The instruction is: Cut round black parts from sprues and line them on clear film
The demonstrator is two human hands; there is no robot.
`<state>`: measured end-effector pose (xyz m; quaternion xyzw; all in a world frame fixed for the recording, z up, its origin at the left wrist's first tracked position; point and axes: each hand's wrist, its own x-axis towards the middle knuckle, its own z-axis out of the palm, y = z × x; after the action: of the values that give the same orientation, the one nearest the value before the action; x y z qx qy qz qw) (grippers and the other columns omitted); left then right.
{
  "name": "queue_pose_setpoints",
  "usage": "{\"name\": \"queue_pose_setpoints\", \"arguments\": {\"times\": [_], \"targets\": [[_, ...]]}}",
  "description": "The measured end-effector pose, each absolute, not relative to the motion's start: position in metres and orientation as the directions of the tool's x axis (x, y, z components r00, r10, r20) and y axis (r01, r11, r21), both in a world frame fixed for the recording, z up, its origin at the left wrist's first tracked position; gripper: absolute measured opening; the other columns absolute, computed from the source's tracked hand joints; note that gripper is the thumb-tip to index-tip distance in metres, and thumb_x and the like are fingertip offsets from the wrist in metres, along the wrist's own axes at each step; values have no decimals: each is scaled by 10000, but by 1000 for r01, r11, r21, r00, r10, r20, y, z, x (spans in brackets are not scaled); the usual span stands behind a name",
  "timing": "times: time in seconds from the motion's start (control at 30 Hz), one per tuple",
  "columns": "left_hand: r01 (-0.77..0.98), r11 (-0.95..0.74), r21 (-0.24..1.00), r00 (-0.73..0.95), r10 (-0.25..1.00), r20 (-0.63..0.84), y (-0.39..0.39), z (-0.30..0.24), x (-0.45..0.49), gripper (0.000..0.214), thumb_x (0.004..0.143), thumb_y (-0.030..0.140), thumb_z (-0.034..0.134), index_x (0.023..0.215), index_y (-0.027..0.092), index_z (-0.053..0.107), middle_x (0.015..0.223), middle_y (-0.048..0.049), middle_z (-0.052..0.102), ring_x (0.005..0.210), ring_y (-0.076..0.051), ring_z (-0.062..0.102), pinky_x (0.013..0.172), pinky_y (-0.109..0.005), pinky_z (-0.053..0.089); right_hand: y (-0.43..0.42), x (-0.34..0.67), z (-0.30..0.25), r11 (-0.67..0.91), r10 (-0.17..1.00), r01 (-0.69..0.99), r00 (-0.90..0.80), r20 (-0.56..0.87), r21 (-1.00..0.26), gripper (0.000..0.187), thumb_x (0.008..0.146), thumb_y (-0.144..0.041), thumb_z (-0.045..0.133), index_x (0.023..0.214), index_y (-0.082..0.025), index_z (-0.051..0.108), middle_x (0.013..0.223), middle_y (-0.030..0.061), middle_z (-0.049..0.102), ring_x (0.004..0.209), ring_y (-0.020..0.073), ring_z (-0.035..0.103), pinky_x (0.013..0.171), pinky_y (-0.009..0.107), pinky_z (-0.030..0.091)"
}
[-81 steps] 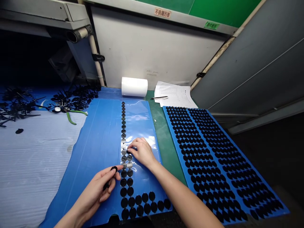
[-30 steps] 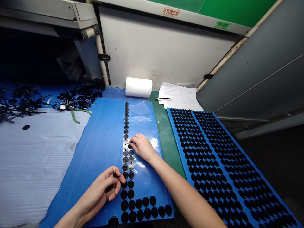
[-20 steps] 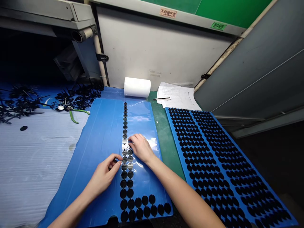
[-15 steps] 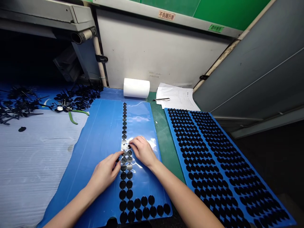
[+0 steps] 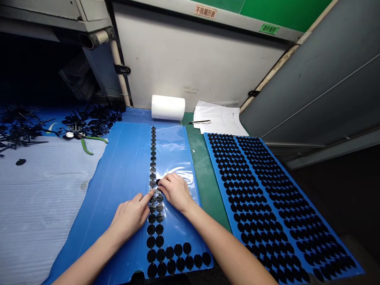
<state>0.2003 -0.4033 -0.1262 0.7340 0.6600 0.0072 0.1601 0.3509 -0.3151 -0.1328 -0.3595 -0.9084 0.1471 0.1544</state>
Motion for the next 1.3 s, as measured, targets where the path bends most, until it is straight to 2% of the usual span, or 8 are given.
{"name": "queue_pose_setpoints", "arguments": {"times": [0.67,1.3], "targets": [[969,-96,229,136,976,-168,-405,-130,200,467,797,180,294,1259,244,321,806,-55,545,619,-185,562,457,-253,372,-321,354,-130,693,719,674,-673,173,-257,90,868,-202,420,843,-169,499,817,56,560,743,183,500,665,277,349],[968,-115,223,141,984,-105,-411,-137,200,450,816,172,257,1262,202,309,804,-57,528,649,-172,544,486,-249,400,-321,350,-123,712,701,678,-701,132,-183,112,867,-223,439,816,-182,529,785,46,582,741,180,513,665,272,339]]}}
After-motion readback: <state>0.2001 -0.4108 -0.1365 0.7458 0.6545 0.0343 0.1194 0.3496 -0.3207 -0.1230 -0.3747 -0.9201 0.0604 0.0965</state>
